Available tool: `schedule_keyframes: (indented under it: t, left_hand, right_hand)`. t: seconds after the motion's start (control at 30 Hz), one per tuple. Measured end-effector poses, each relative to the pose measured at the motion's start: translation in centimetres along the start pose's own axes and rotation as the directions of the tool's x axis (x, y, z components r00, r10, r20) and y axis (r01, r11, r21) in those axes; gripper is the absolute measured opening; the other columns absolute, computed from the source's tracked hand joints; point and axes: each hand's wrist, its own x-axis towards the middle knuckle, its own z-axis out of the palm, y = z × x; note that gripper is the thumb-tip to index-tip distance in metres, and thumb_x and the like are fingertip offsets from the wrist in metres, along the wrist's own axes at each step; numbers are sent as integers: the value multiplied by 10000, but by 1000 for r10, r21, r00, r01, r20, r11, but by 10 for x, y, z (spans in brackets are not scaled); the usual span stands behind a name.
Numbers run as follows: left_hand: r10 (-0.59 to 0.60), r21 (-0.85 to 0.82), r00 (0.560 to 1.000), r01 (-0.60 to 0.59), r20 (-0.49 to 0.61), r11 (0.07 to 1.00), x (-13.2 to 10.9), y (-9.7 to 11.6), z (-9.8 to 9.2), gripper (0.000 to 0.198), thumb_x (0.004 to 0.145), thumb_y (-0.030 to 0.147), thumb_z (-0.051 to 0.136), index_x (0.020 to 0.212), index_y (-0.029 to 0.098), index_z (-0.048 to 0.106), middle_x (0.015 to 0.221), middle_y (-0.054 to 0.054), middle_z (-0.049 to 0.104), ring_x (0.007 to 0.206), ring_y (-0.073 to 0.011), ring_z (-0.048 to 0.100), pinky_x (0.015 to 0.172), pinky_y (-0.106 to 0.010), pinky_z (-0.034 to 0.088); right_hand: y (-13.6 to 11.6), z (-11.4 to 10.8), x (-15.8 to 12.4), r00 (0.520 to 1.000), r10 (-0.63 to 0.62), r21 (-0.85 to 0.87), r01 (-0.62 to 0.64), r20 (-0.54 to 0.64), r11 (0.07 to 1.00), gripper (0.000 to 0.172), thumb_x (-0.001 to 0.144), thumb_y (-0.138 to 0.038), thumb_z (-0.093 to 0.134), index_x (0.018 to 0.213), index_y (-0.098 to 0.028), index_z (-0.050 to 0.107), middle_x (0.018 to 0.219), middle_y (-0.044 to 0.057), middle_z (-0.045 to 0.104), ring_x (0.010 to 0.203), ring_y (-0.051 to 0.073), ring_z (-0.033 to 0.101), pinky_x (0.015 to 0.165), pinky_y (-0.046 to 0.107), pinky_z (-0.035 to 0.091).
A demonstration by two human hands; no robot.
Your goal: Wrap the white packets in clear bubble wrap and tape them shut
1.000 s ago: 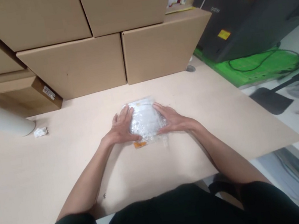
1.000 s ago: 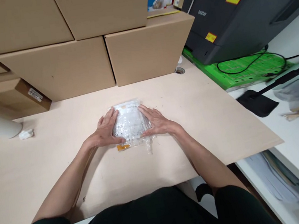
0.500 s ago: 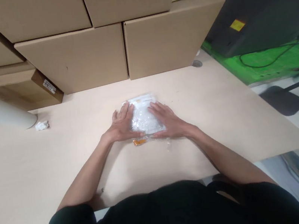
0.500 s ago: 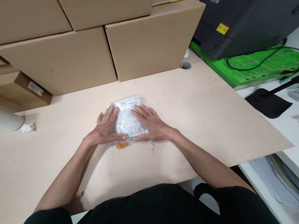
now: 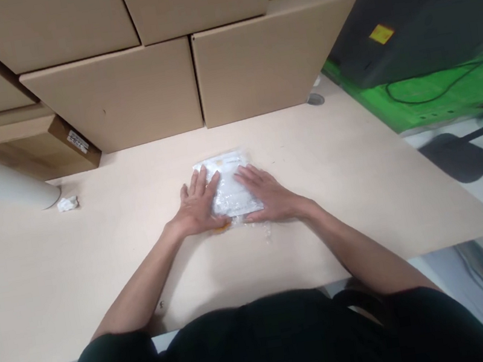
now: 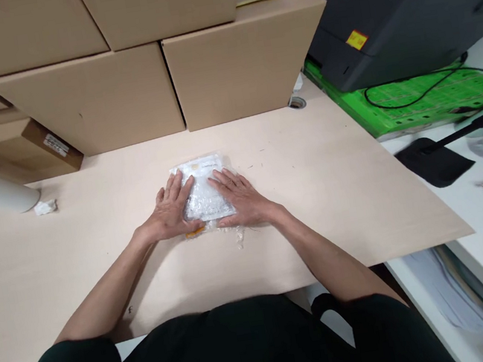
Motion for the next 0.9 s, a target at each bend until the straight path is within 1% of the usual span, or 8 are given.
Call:
schedule_keyframes:
  t: [0.13, 0.33, 0.43, 0.5, 0.57, 0.63, 0.77, 0.9]
  left_hand:
    - [57, -32, 997, -56, 42, 998, 0, -7, -4, 1192, 720, 549, 744, 1604, 243, 7, 1661, -148, -153, 1510, -418, -139, 1179, -647, 16]
    - [14, 17, 1000, -14, 2, 1000, -2, -3, -6, 1169, 724, 561, 744, 1607, 211, 61, 1664, -163, -119, 1513, -420, -118, 1184, -642, 3]
    - [61, 37, 996, -59, -63, 998, -6, 7, -5, 1221, 700, 698, 720, 1608, 195, 77, 1660, -185, -109, 1503, -444, -127, 1170, -668, -32]
    - [150, 70, 980, -142, -128, 987, -9, 19, 0, 1263, 663, 773, 700, 1609, 196, 94, 1662, -187, -88, 1501, -458, -121, 1160, -688, -41]
    - [235, 119, 958, -217, -165, 969, -10, 31, 10, 1266, 634, 790, 709, 1603, 192, 154, 1667, -189, -21, 1504, -473, -82, 1152, -709, -37]
    - [274, 166, 943, -244, -187, 955, -9, 40, 22, 1124, 697, 719, 722, 1582, 206, 255, 1665, -186, 76, 1505, -484, -19, 1141, -733, -14]
    - [279, 189, 918, -232, -281, 954, -8, 43, 37, 555, 937, 284, 598, 1477, 302, 473, 1629, -110, 288, 1513, -434, 122, 1146, -729, 91]
    - [244, -71, 828, -321, -505, 944, -11, 39, 24, 407, 994, 201, 451, 1371, 274, 588, 1520, -101, 487, 1470, -319, 341, 1187, -630, 192]
  right_hand:
    - [12, -2, 1, 997, -71, 60, 70, 20, 996, 1055, 811, -636, 648, 1609, -274, 59, 1691, 92, 4, 1542, 322, -52, 1228, 549, 70]
    - [14, -7, -2, 994, -50, 228, 72, -98, 971, 1033, 757, -661, 699, 1584, -263, 224, 1683, 112, 89, 1540, 341, 61, 1227, 539, 132]
    - [18, -10, -6, 948, 153, 431, -19, -279, 902, 821, 847, -609, 622, 1537, -261, 346, 1640, 122, 253, 1471, 322, 317, 1158, 489, 340]
    - [23, -10, -8, 884, 316, 526, -97, -345, 845, 618, 905, -519, 565, 1455, -254, 468, 1495, 132, 483, 1286, 295, 544, 1039, 465, 469]
    - [27, -8, -8, 844, 407, 551, -167, -348, 817, 495, 886, -418, 591, 1345, -235, 571, 1272, 120, 645, 1044, 259, 659, 927, 444, 530]
    - [29, -6, -7, 830, 441, 551, -204, -341, 809, 456, 831, -341, 633, 1269, -216, 617, 1129, 99, 688, 869, 221, 673, 844, 409, 551]
    - [28, -3, -4, 829, 442, 608, -162, -343, 777, 422, 774, -271, 612, 1189, -198, 632, 924, 46, 678, 685, 168, 622, 684, 324, 534]
    - [28, -6, -5, 817, 437, 716, -41, -378, 697, 401, 728, -302, 606, 1114, -192, 612, 804, 5, 625, 604, 139, 552, 582, 282, 479]
